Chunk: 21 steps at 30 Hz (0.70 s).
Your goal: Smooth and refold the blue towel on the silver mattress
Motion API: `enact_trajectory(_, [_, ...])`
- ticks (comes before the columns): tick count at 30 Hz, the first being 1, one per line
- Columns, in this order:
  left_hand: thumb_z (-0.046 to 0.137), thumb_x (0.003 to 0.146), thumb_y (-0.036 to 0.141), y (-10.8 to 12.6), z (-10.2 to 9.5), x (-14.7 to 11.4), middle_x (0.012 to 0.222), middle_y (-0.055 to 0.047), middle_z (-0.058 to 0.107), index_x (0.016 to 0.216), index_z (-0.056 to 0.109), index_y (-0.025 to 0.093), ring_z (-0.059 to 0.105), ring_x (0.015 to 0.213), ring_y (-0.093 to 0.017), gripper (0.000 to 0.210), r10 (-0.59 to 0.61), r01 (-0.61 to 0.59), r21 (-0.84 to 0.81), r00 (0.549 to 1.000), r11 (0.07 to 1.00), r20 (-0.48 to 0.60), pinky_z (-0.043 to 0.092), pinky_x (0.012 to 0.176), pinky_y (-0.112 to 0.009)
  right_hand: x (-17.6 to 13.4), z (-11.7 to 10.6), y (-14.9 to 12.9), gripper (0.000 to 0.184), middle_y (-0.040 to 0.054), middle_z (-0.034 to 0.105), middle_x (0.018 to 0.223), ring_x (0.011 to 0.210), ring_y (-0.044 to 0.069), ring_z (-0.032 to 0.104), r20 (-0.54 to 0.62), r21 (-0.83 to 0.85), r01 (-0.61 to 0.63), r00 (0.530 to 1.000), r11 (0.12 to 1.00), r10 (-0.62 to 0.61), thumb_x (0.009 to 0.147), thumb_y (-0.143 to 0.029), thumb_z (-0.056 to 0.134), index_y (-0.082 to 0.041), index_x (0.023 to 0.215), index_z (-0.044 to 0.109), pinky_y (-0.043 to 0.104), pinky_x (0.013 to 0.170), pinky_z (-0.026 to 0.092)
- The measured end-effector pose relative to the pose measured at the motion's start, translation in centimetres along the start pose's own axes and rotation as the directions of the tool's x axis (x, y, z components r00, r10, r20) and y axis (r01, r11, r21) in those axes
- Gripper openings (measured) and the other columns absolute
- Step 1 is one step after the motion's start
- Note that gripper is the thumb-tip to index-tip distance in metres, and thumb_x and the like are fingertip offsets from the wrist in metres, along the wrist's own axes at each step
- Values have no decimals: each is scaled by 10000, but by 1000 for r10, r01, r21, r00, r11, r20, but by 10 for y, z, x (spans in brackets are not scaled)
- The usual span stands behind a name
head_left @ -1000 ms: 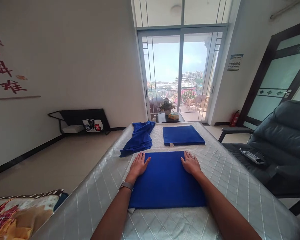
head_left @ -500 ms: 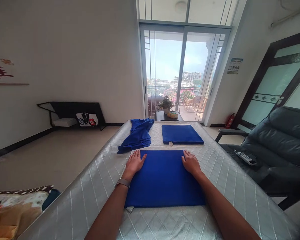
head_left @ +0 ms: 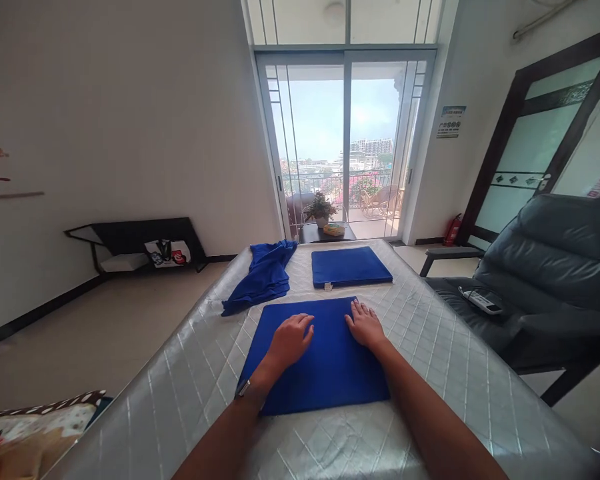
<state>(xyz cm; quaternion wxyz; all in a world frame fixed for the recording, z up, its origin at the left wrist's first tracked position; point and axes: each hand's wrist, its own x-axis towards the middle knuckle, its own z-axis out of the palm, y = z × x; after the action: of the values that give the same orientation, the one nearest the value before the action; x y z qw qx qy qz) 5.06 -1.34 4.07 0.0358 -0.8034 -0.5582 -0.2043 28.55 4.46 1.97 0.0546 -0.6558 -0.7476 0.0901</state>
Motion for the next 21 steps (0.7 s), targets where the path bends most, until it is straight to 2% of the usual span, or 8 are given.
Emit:
enact_trajectory(4, [375, 1023, 404, 57, 22, 17, 1337, -93, 651, 1325, 604, 206, 583, 1250, -232, 428, 199, -198, -80, 980, 977, 4, 441, 1095, -388, 0, 3, 2, 663, 85, 155, 1659, 1522, 233, 152, -6, -1, 12, 1000, 1000, -12, 1020, -428, 222, -90, 1590, 209, 405, 1229, 85])
enact_trajectory(8, [299, 1049, 424, 83, 54, 55, 1442, -141, 566, 1393, 535, 141, 493, 1363, -240, 504, 219, -218, -33, 974, 975, 48, 382, 1153, -406, -3, 3, 5, 643, 70, 115, 1668, 1531, 228, 104, 21, -33, 44, 999, 998, -44, 993, -308, 275, -112, 1599, 185, 404, 1229, 79])
enact_trajectory(11, [267, 1058, 370, 83, 77, 80, 1494, -154, 508, 1466, 448, 166, 430, 1414, -256, 490, 236, -242, 49, 965, 969, 111, 375, 1150, -472, -4, 2, 7, 659, 60, 105, 1671, 1531, 230, 100, 33, -16, 48, 998, 999, -47, 976, -286, 297, -125, 1602, 173, 402, 1229, 85])
enact_trajectory(13, [262, 1057, 365, 76, 87, 89, 1514, -148, 486, 1497, 406, 203, 401, 1434, -263, 491, 203, -216, 77, 968, 973, 147, 369, 1147, -508, -3, 2, 6, 655, 57, 118, 1669, 1530, 223, 109, 28, -1, 48, 998, 999, -48, 977, -288, 282, -124, 1602, 172, 401, 1228, 85])
enact_trajectory(17, [218, 1046, 484, 57, 93, 90, 1567, -164, 401, 1517, 386, 158, 324, 1475, -270, 597, -48, 36, 70, 983, 997, 177, 283, 1198, -494, -1, 4, 2, 648, 62, 162, 1661, 1525, 219, 138, -4, 27, 10, 1000, 1000, -10, 1005, -392, 213, -124, 1594, 216, 407, 1227, 73])
enact_trajectory(19, [190, 1034, 539, 46, 91, 86, 1588, -149, 366, 1522, 380, 152, 290, 1490, -255, 652, -111, 101, 63, 977, 993, 184, 237, 1220, -466, 0, 4, 1, 673, 75, 163, 1660, 1524, 225, 142, -14, 33, -3, 1000, 999, 3, 1006, -437, 206, -107, 1593, 213, 408, 1227, 66])
enact_trajectory(21, [158, 1026, 568, 36, 88, 79, 1597, -128, 357, 1532, 365, 160, 274, 1496, -242, 682, -126, 116, 68, 976, 991, 179, 216, 1228, -453, -1, 3, 0, 685, 82, 160, 1660, 1524, 230, 142, -11, 33, -3, 1000, 999, 3, 1005, -443, 209, -89, 1592, 204, 406, 1226, 60])
